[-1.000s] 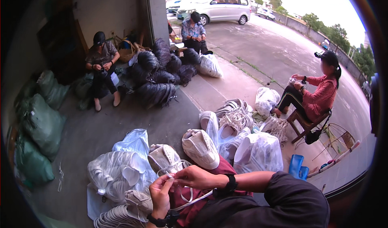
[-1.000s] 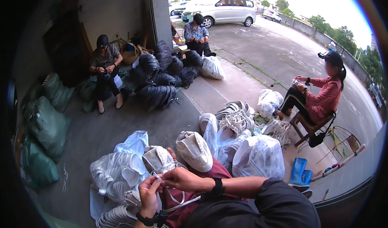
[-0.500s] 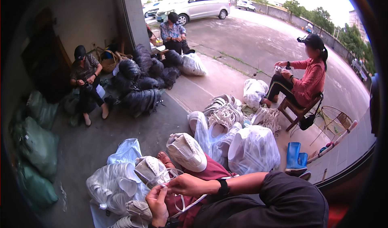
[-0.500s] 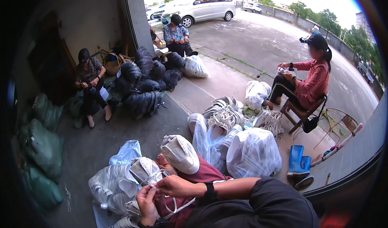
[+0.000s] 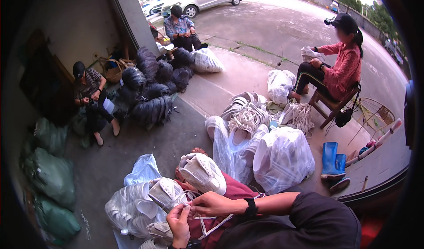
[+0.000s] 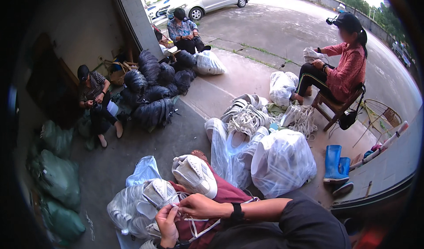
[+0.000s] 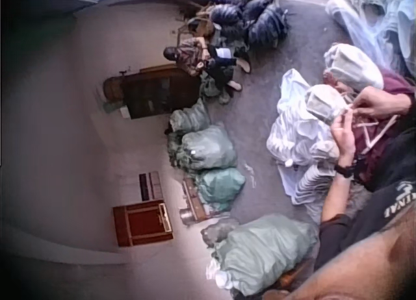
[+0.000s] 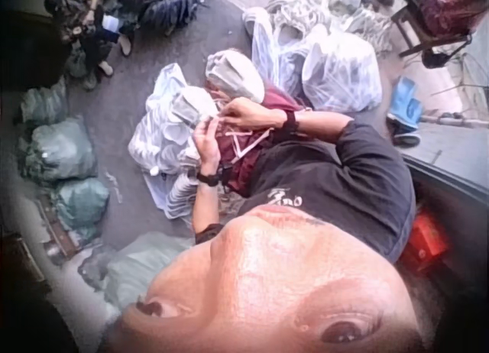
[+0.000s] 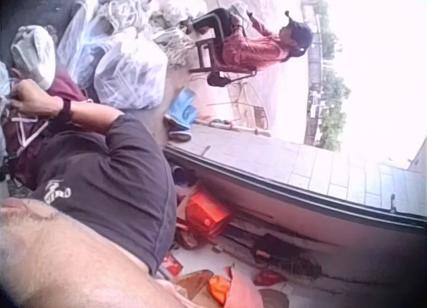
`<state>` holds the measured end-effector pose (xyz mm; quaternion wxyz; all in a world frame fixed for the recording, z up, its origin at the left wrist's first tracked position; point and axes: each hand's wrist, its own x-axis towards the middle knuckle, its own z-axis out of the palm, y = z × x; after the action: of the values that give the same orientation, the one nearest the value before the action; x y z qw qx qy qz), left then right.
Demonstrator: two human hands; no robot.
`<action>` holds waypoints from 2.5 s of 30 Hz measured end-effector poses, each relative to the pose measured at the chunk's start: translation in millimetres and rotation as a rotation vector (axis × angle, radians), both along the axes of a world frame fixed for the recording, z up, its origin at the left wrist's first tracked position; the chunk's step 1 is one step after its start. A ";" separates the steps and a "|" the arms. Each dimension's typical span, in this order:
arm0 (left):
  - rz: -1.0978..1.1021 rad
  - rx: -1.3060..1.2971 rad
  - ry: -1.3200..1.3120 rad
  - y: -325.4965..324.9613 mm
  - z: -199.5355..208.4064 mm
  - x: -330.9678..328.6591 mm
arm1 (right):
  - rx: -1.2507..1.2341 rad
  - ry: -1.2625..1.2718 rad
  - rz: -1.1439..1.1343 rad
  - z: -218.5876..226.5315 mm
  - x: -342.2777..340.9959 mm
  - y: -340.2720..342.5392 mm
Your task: The recorder is threading laces through the eyelets of a pair of white shoes.
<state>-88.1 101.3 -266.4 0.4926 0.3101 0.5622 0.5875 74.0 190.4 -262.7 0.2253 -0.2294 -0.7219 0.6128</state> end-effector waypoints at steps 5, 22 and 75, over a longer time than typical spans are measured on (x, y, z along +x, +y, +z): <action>-0.039 -0.059 0.116 58.9 3.0 52.1 | -0.026 0.032 -0.051 -14.1 52.3 46.5; -0.126 -0.083 0.181 184.7 -45.1 111.9 | -0.051 -0.008 -0.110 -76.3 140.7 125.9; -0.018 0.055 0.005 17.0 -21.3 -100.2 | 0.176 0.029 -0.193 -25.6 -110.7 0.5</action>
<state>-188.3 118.4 -287.8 0.4876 0.3300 0.5444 0.5974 -36.8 191.0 -288.4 0.3130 -0.2685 -0.7441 0.5257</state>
